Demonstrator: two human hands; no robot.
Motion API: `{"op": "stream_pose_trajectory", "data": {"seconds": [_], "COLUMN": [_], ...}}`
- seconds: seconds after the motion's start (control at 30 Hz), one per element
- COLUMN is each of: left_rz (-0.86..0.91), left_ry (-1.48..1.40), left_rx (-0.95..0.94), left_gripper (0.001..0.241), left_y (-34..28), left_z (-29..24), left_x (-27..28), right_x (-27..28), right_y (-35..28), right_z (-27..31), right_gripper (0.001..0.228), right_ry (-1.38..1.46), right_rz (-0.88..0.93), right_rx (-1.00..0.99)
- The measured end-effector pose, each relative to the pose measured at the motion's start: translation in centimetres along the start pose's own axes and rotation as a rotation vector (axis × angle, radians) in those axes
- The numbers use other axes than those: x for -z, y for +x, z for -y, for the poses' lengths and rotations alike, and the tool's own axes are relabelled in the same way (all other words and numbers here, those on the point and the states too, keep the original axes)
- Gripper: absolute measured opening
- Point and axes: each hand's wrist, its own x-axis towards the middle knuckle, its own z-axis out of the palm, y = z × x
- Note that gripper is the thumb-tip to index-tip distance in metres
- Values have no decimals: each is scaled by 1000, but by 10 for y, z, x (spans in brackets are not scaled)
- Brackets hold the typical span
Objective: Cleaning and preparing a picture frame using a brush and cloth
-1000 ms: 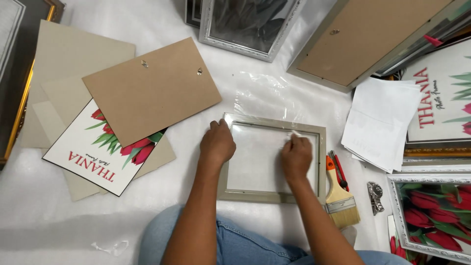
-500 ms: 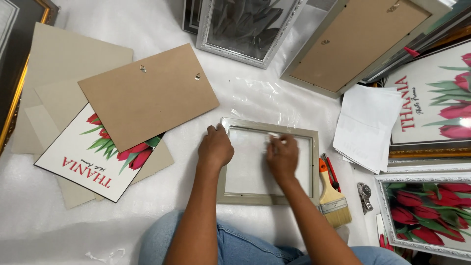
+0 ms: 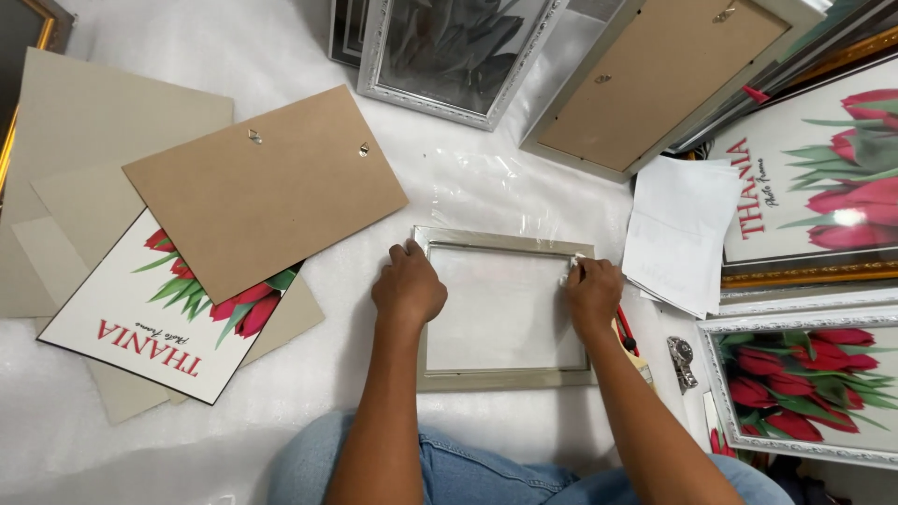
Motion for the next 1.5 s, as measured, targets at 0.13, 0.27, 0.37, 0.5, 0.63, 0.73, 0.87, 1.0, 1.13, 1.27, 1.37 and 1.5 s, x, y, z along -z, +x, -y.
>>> {"op": "stream_pose_trajectory", "data": {"seconds": [0.13, 0.27, 0.37, 0.5, 0.63, 0.73, 0.87, 1.0, 1.13, 1.27, 1.37, 1.5], "left_rz": [-13, -8, -10, -2, -2, 14, -6, -18, -35, -38, -21, -49], "left_ry": [9, -13, -35, -30, -3, -16, -8, 10, 16, 51, 102, 89], "left_rx": [17, 27, 47, 38, 47, 30, 53, 54, 28, 25, -17, -65], "left_gripper": [70, 72, 72, 71, 70, 71, 67, 65, 64, 60, 60, 60], "left_y": [0, 2, 2, 9, 10, 11, 12, 16, 13, 19, 19, 8], "left_z": [-2, -1, 1, 4, 6, 9, 8, 7, 6, 18, 16, 14], "left_x": [1, 0, -2, -4, -7, -9, -8, -7, -3, -9, -9, 3], "right_x": [18, 20, 5, 15, 42, 42, 56, 120, 59, 66, 79, 71], "right_y": [-7, -9, -15, -30, -14, 4, -23, -59, -64, -105, -113, -106], "right_z": [25, 14, 45, 136, 211, 220, 198, 184, 146, 190, 190, 104], "right_gripper": [16, 15, 14, 10, 14, 20, 13, 16, 12, 7, 5, 9], "right_ry": [78, 64, 149, 371, 457, 487, 477, 637, 509, 544, 522, 384], "right_rz": [-28, -17, -42, 59, 168, 237, 280, 402, 275, 238, 258, 330], "right_rx": [90, 151, 90, 234, 410, 482, 641, 855, 601, 417, 483, 425]}}
